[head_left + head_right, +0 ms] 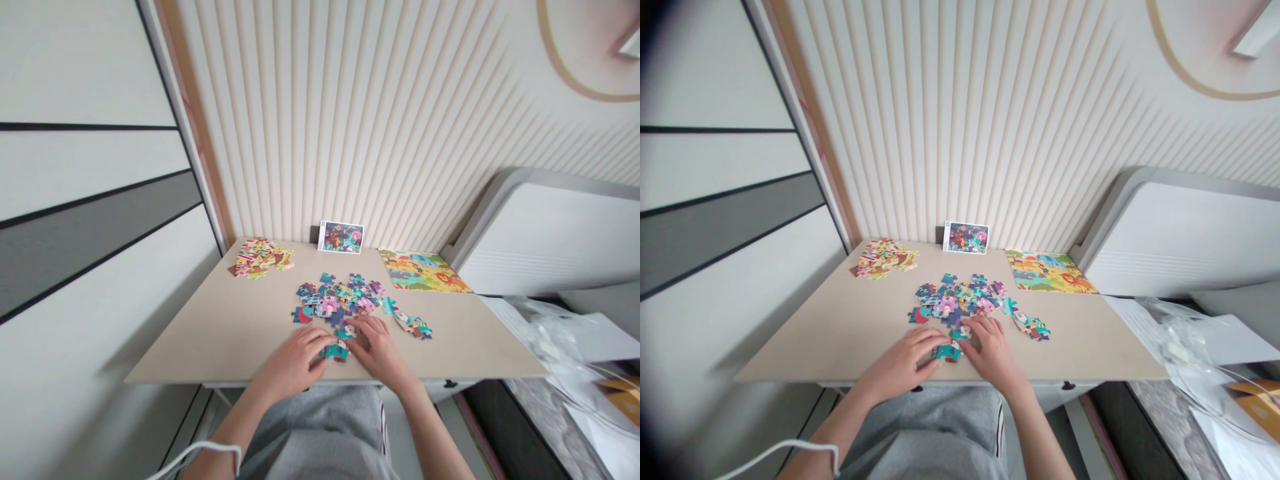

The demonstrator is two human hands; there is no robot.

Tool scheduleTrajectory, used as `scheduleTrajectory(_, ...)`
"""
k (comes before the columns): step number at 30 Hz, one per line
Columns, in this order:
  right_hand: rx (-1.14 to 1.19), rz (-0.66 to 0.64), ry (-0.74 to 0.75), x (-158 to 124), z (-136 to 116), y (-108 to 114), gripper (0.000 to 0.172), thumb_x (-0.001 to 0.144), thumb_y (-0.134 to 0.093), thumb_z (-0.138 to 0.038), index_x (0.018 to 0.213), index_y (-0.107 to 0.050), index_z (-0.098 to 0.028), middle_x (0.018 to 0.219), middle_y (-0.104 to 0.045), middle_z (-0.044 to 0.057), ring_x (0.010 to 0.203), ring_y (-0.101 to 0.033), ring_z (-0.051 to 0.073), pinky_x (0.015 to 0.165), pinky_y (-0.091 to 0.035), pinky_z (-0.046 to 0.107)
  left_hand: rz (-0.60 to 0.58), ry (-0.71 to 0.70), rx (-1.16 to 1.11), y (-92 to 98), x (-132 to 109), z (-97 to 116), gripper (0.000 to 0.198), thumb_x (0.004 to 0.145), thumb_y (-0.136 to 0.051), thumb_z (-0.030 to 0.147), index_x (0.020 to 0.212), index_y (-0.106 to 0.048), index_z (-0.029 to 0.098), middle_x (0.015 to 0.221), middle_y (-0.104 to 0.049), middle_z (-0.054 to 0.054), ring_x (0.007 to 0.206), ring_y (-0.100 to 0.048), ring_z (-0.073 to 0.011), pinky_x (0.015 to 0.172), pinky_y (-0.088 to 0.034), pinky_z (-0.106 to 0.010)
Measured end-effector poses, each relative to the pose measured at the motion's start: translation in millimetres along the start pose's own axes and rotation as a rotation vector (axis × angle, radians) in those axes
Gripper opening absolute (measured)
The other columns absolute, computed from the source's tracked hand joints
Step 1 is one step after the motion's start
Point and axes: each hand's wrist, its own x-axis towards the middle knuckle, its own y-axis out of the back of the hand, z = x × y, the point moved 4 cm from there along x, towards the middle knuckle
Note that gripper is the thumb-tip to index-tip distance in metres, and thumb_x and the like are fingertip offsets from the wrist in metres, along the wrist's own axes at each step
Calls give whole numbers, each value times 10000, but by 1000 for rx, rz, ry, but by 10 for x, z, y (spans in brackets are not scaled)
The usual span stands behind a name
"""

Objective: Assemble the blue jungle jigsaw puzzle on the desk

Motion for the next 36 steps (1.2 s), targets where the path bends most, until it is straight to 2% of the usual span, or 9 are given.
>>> scheduleTrajectory(9, 55, 218, -76, -147, 68, 69, 451, 944, -631, -314, 1392, -581, -296, 1284, -603, 115, 1178, -604, 278, 1042, -500, 466, 17, 21, -45, -37, 5, -35, 438, 908, -568, 91, 1295, -594, 293, 1298, -625, -37, 1238, -567, -214, 1109, -460, -396)
scheduleTrajectory(15, 175, 248, -90, -151, 57, 76, 460, 975, -566, -298, 1434, -534, -301, 1296, -581, 110, 850, -671, 180, 889, -592, 384, 25, 15, -37, -38, 6, -45, 445, 910, -563, 91, 1303, -595, 298, 1309, -632, -34, 1246, -573, -212, 1117, -463, -390)
scheduleTrajectory(19, 211, 245, -82, -143, 63, 84, 453, 975, -555, -280, 1427, -545, -290, 1327, -577, 111, 872, -671, 179, 909, -581, 385, 25, 14, -40, -41, 4, -47, 449, 907, -571, 92, 1304, -595, 301, 1306, -636, -31, 1234, -584, -211, 1117, -465, -391)
scheduleTrajectory(27, 330, 248, -139, -123, 139, 118, 457, 941, -525, -207, 1388, -582, -282, 1372, -585, 103, 948, -648, 191, 855, -570, 368, 26, 14, -54, -48, 14, -42, 450, 921, -564, 99, 1317, -587, 311, 1303, -634, -24, 1226, -584, -201, 1104, -473, -379)
scheduleTrajectory(32, 415, 289, -189, -128, 230, 102, 500, 918, -556, -239, 1416, -563, -288, 1334, -604, 99, 840, -644, 158, 780, -576, 341, 39, -4, -54, -46, 14, -36, 420, 940, -554, 133, 1320, -597, 306, 1292, -643, -36, 1211, -595, -210, 1095, -483, -389)
scheduleTrajectory(36, 530, 350, -256, -147, 356, 45, 426, 913, -611, -299, 1337, -616, -253, 1209, -667, 100, 834, -661, 171, 770, -576, 344, 37, 3, -52, -57, 6, -50, 425, 942, -553, 129, 1321, -596, 315, 1298, -639, -28, 1214, -593, -203, 1098, -479, -379)
